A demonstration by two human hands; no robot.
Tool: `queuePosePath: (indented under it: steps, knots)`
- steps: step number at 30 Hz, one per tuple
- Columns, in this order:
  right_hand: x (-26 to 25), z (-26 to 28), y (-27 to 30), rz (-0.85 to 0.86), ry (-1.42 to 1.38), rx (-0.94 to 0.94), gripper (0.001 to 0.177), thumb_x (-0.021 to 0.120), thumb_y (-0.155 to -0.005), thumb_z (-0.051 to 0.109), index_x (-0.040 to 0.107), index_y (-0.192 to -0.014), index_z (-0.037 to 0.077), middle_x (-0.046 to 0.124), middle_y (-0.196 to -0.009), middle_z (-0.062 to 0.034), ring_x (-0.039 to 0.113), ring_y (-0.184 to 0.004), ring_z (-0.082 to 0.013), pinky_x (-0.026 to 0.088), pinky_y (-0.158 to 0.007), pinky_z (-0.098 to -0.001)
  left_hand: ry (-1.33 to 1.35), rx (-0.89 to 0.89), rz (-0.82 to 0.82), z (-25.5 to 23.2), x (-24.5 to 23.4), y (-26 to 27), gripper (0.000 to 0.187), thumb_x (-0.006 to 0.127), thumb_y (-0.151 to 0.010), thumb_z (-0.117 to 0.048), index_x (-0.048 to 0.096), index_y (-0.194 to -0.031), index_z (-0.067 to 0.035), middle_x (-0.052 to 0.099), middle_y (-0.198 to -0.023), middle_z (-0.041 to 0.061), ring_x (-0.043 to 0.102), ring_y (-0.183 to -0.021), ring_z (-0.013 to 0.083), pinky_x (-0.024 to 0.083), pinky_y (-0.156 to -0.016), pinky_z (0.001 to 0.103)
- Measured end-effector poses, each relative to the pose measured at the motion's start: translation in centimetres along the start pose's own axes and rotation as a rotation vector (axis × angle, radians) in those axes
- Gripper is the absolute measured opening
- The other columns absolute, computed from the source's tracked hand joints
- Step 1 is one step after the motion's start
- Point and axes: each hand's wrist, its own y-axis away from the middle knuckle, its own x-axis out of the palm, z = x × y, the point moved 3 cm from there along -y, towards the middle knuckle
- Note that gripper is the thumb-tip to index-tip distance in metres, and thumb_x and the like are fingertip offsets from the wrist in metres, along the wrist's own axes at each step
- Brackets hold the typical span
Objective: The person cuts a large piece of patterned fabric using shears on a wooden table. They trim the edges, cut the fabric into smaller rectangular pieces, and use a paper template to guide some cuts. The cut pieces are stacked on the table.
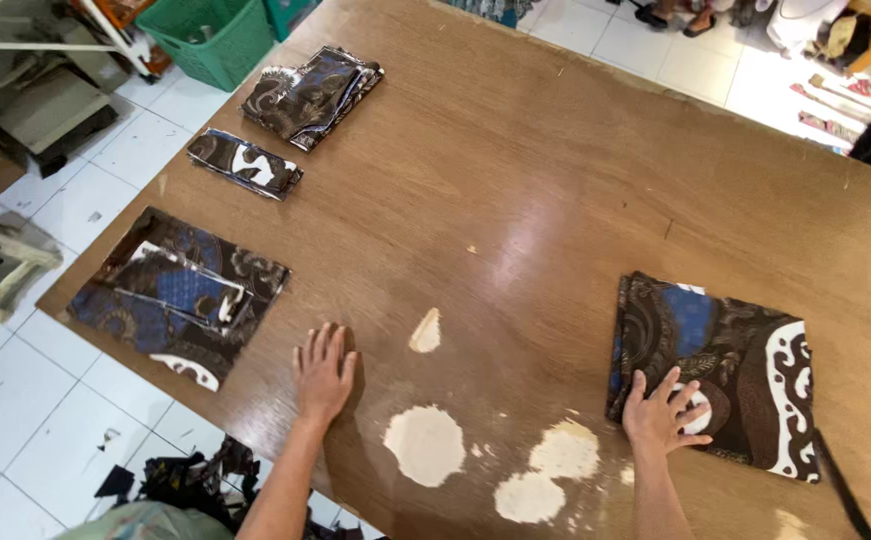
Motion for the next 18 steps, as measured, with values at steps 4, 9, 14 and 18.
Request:
queuePosePath:
  steps: [4,9,14,18]
  knots:
    - [1.6,5.4,1.0,-0.057,0.042,-0.006,0.080,0.029,-0.096,0.073,0.021,-0.162,0.029,0.007,-0.172,-0.0095,-0.003,-0.155,-0.0443,-0.004,-0.107,-0.0828,-0.112,0.031,0.052,0.4,1.3,-1.5,0.059,0.048,-0.095,-0.049,0.045,-0.151,-0.027,0.040,-0.159,0.002,0.030,-0.149,0.0279,0.014,-0.122,0.057]
    - [3.7,18.0,1.5,0.039,0.146,-0.236,0.079,0.030,-0.095,0.073,0.020,-0.162,0.032,0.009,-0.172,-0.0037,0.005,-0.156,-0.0382,0.000,-0.111,-0.0812,-0.101,-0.012,0.133,-0.4,0.3,-1.4,0.060,0.048,-0.093,-0.051,0.044,-0.150,-0.031,0.039,-0.158,0.000,0.029,-0.148,0.0262,0.013,-0.121,0.058]
    - [5.0,38.2,0.7,0.299,0.011,-0.819,0.081,0.051,-0.096,0.061,0.016,-0.162,0.029,0.014,-0.170,-0.0044,0.012,-0.153,-0.0387,0.015,-0.117,-0.0629,-0.097,-0.053,0.195,-0.7,-0.1,-1.6,0.060,0.049,-0.093,-0.052,0.044,-0.149,-0.032,0.039,-0.158,-0.003,0.028,-0.149,0.0247,0.013,-0.122,0.057]
    - [4.2,50.0,7.0,0.110,-0.502,-1.244,0.079,0.074,-0.091,0.039,0.040,-0.154,0.006,0.039,-0.159,-0.0244,0.029,-0.150,-0.0433,0.024,-0.121,-0.0519,-0.164,-0.038,0.133,0.5,1.2,-1.8,0.060,0.050,-0.090,-0.052,0.045,-0.147,-0.034,0.039,-0.157,-0.004,0.030,-0.148,0.0238,0.016,-0.122,0.057]
